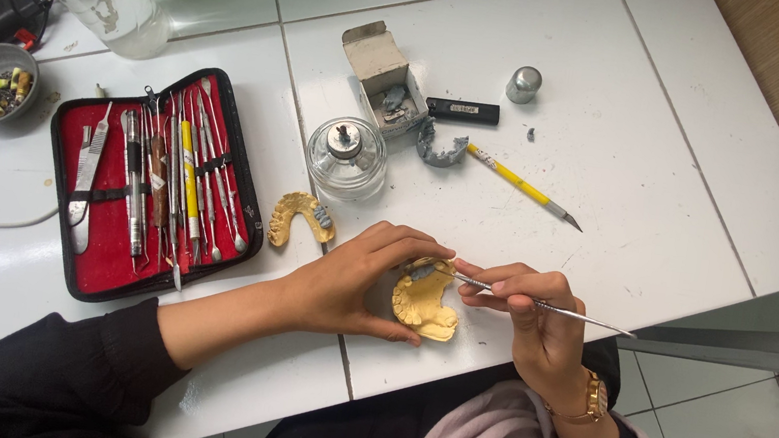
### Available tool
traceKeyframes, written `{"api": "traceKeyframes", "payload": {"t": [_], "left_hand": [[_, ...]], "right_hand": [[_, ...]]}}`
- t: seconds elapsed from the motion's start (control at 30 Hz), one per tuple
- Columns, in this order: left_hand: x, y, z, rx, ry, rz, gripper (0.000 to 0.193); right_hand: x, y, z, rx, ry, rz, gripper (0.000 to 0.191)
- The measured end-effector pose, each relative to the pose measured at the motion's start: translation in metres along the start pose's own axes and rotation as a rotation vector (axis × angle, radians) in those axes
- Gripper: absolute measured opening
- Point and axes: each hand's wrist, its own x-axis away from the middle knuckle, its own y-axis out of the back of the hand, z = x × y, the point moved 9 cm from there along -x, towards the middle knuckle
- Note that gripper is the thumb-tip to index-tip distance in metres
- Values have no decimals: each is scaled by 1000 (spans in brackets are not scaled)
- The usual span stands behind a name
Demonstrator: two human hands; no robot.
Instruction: The person holds a yellow dental stone model of an upper jaw in one hand and uses a metal waxing instrument to add and shape gray wax around the metal framework on the model. They periodically dip the instrument tip near a small glass dish and rotate the model to work on different areas.
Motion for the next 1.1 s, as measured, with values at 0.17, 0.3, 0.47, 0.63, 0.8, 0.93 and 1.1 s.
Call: {"api": "traceKeyframes", "payload": {"t": [0.17, 0.3, 0.47, 0.63, 0.8, 0.93, 1.1], "left_hand": [[-1, -1, 0, -2, -3, 0, 88], [-1, 1, -2, -10, -31, -14, 87], [0, -1, 1, 1, -2, -1, 88], [0, -1, 1, -5, 3, 4, 88], [-1, -2, 2, -2, 9, 6, 87], [0, 0, -1, -6, -22, -13, 87], [0, -1, 0, -7, -15, -7, 87]], "right_hand": [[0, 2, -2, 5, -10, -9, 26], [0, 0, 0, 12, 5, 6, 25], [0, 0, 0, 20, 8, 9, 25], [0, 0, -2, 44, 0, 6, 25], [0, -2, 0, 59, 18, 22, 25], [0, -2, 1, 53, 16, 24, 26], [-1, -2, 0, 60, 12, 28, 26]]}}
